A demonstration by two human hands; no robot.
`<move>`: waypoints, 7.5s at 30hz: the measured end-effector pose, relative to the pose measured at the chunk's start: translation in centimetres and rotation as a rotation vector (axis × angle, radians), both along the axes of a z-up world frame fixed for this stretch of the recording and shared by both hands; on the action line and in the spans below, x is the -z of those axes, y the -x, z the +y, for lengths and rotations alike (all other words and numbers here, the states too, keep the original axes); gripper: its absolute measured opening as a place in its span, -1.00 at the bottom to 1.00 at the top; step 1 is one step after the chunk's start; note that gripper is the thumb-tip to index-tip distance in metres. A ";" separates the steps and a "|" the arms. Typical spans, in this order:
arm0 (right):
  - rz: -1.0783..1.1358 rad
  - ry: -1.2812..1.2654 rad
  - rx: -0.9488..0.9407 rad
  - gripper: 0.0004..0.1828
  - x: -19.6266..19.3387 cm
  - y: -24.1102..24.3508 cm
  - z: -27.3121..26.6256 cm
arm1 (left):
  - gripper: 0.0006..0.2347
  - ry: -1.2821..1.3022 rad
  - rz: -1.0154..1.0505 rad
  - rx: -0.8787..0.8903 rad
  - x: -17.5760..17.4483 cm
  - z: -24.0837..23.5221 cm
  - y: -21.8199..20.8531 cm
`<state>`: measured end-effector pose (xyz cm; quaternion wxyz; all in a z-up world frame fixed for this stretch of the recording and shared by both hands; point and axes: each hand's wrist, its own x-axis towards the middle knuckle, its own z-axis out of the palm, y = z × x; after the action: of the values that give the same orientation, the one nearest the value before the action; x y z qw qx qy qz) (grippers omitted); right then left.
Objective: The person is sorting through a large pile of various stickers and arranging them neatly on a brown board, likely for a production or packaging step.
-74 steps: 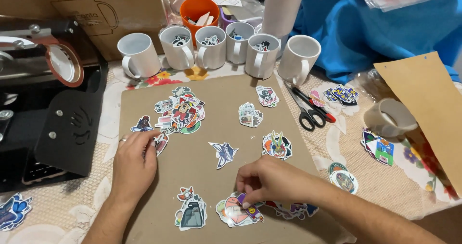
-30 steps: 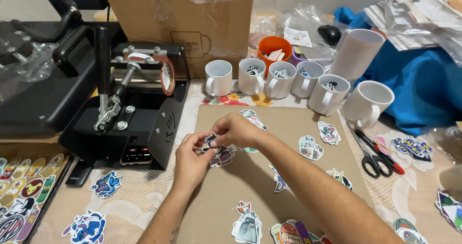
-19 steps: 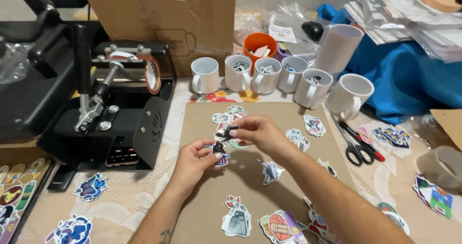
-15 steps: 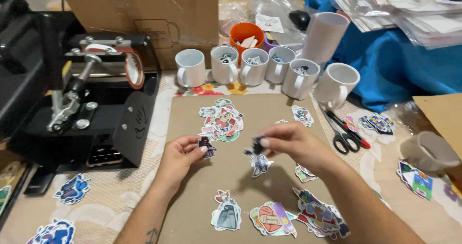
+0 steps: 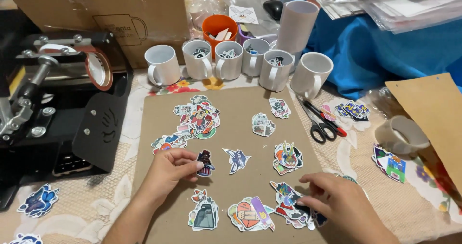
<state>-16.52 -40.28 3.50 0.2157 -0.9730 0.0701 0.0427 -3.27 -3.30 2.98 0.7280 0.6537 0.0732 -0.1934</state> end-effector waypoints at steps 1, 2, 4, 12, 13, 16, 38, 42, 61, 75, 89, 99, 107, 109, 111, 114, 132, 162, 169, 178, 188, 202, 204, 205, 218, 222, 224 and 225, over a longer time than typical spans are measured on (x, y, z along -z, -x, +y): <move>-0.002 -0.004 -0.005 -0.56 -0.6 -0.4 0.9 | -0.83 -0.004 -0.002 -0.005 0.2 0.0 0.1; -0.121 -0.052 -0.077 -0.62 -1.2 -0.8 1.8 | -0.83 -0.016 -0.014 0.017 0.3 -0.1 0.2; -0.238 -0.104 -0.145 -0.68 -2.7 -1.8 4.0 | -0.84 -0.032 -0.023 0.040 0.5 -0.3 0.3; -0.114 -0.306 -0.409 -0.64 -6.1 -7.7 13.4 | -0.81 -0.136 -0.217 0.256 -1.2 -0.8 1.5; -0.114 -0.306 -0.416 -0.64 -6.2 -8.1 13.8 | -0.81 -0.137 -0.218 0.249 -1.0 -0.7 1.5; 0.021 -0.498 -0.396 -0.95 -6.1 -8.9 14.6 | -0.73 -0.026 -0.196 0.265 -0.6 -0.7 1.5; 0.315 -1.148 -0.026 -0.84 -1.1 -8.2 15.0 | -0.83 -0.234 -0.545 0.197 -1.6 -0.3 1.6; 0.059 -0.635 -0.145 -0.59 -0.4 -8.8 13.6 | -0.89 -0.034 -0.469 0.284 -1.4 0.0 1.3; 0.015 -0.638 -0.231 -0.68 -2.4 -9.6 13.0 | -0.85 -0.109 -0.284 0.273 -0.8 -1.4 1.8; -0.515 -0.888 0.178 -0.83 -8.0 -9.0 -3.4 | -0.84 -0.307 -0.262 -0.091 0.7 -0.5 0.1; -0.785 -0.663 0.342 -0.92 -6.0 -10.6 -2.4 | -0.83 -0.377 -0.320 -0.169 1.1 0.4 -0.6; -1.161 -0.809 0.570 -0.91 -5.3 -10.4 -7.1 | -0.84 -0.377 -0.290 -0.189 1.6 0.7 -0.9; -1.369 -1.203 0.780 -0.94 -5.6 -9.1 -11.7 | -0.84 -0.371 -0.281 -0.191 1.7 0.8 -0.9; -1.392 -1.286 0.792 -0.94 -5.6 -7.2 -13.6 | -0.84 -0.357 -0.290 -0.182 2.0 1.2 -0.7; -1.376 -1.704 0.707 -0.83 -6.3 -4.2 -16.0 | -0.84 -0.442 -0.308 -0.197 2.5 1.4 -1.3; -1.427 -1.846 0.468 -0.93 -4.4 0.3 -20.2 | -0.89 -0.434 -0.399 -0.229 3.8 1.8 -1.5; -0.323 -0.895 0.417 -0.74 2.1 4.2 -13.6 | -0.87 -0.608 -0.355 -0.282 5.0 1.0 -1.8; -0.235 -0.659 0.450 -0.78 3.3 3.1 -9.9 | -0.89 -0.570 -0.356 -0.312 3.1 0.3 -0.8; -0.323 -0.500 0.358 -0.77 3.3 3.0 -10.2 | -0.88 -0.591 -0.274 -0.306 2.3 0.0 -0.9; -0.137 0.260 0.690 -0.01 -0.1 -0.3 -11.1 | -0.90 -0.574 -0.329 -0.343 2.3 -0.4 -0.5; -0.089 0.662 0.350 -0.54 1.8 0.3 -14.3 | -0.89 -0.477 -0.435 -0.359 3.6 0.4 -0.9; -0.268 0.649 0.290 -0.59 2.4 3.4 -16.5 | -0.91 -0.453 -0.378 -0.383 3.0 0.4 -0.5; -0.635 0.349 0.270 -0.63 0.6 3.9 -12.8 | -0.81 -0.106 -0.237 -0.284 2.4 0.4 0.2; -0.638 0.346 0.267 -0.63 -0.3 3.2 -10.0 | -0.81 -0.108 -0.240 -0.288 3.2 -1.0 0.3; -0.708 -0.152 -0.447 -0.62 -2.0 -0.6 6.9 | -0.52 0.689 0.668 -0.461 -7.0 -15.4 7.7; -0.506 -0.106 0.203 -0.57 -1.9 0.2 -2.8 | -0.52 1.275 0.200 0.320 5.3 -10.1 5.7; -0.358 -0.054 0.378 -0.48 -1.8 -0.3 -7.3 | -0.51 1.283 0.206 0.359 4.8 -8.8 5.1; -0.208 -0.003 0.553 -0.36 -1.7 -0.6 -9.4 | -0.50 1.289 0.214 0.402 4.4 -8.1 4.8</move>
<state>-15.95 -49.70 5.20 0.2265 -0.9158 0.3101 -0.1176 -8.07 -11.41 -1.45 0.9106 0.0679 -0.1076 -0.3933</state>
